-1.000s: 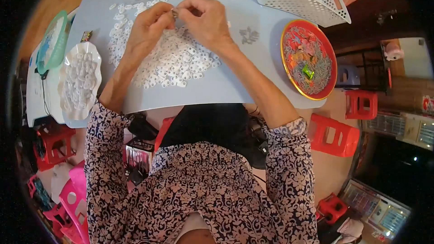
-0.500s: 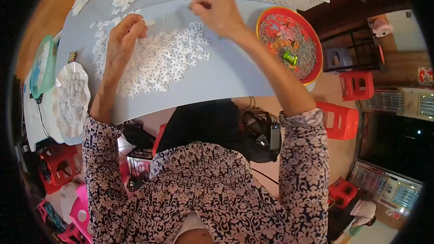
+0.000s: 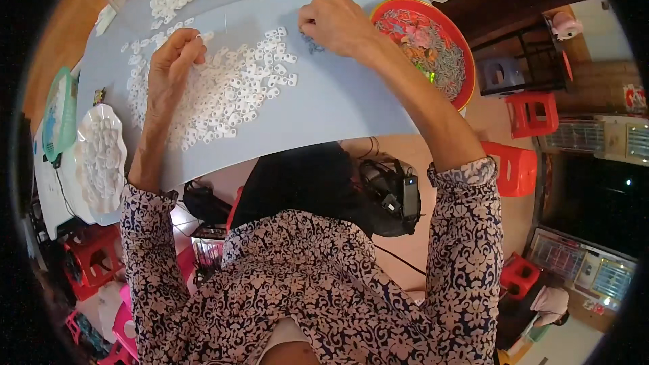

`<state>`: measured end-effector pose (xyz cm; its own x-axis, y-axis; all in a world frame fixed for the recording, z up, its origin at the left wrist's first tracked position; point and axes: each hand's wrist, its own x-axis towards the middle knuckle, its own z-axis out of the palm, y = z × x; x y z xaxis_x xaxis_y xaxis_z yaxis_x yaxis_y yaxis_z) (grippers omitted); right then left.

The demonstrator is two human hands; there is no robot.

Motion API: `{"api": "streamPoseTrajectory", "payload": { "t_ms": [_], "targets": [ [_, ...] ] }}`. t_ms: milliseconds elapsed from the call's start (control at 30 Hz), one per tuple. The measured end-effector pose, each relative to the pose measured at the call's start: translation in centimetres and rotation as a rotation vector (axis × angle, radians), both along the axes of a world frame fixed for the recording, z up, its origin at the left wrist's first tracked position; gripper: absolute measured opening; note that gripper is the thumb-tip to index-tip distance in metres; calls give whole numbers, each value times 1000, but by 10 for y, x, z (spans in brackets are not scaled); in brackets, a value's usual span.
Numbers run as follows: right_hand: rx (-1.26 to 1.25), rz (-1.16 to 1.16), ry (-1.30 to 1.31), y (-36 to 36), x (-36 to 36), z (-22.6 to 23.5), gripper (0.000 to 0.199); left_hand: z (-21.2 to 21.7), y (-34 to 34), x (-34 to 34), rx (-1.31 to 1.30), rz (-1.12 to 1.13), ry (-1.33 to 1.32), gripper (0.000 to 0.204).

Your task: Sorting small white plastic components into different trays on a table.

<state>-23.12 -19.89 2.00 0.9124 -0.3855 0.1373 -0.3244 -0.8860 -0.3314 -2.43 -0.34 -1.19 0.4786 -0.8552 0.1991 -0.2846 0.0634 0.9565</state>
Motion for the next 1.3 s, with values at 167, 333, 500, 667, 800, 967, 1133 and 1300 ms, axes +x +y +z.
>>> {"api": "streamPoseTrajectory", "payload": {
  "t_ms": [167,333,500,667,800,967,1133,1300],
  "targets": [
    [30,-1,69,-8,4,3,11,1,-1,-1,4,6,-4,18],
    [22,29,129,-5,7,8,13,0,1,1,20,-11,1,17],
    [-281,182,102,-3,12,3,10,-1,0,-2,7,-28,-1,16],
    [-326,240,147,-2,22,10,7,-2,-1,-2,-29,-9,23,15],
    [-25,102,141,11,27,17,7,-3,1,1,-24,-23,31,15],
    [719,-4,-284,44,43,-10,11,3,1,-9,-58,-15,97,15],
    [1093,29,-415,63,62,-17,16,5,3,-10,-20,-67,63,16],
    [1229,35,-547,68,69,-29,14,7,3,-12,8,-75,42,17]
  ]
}}
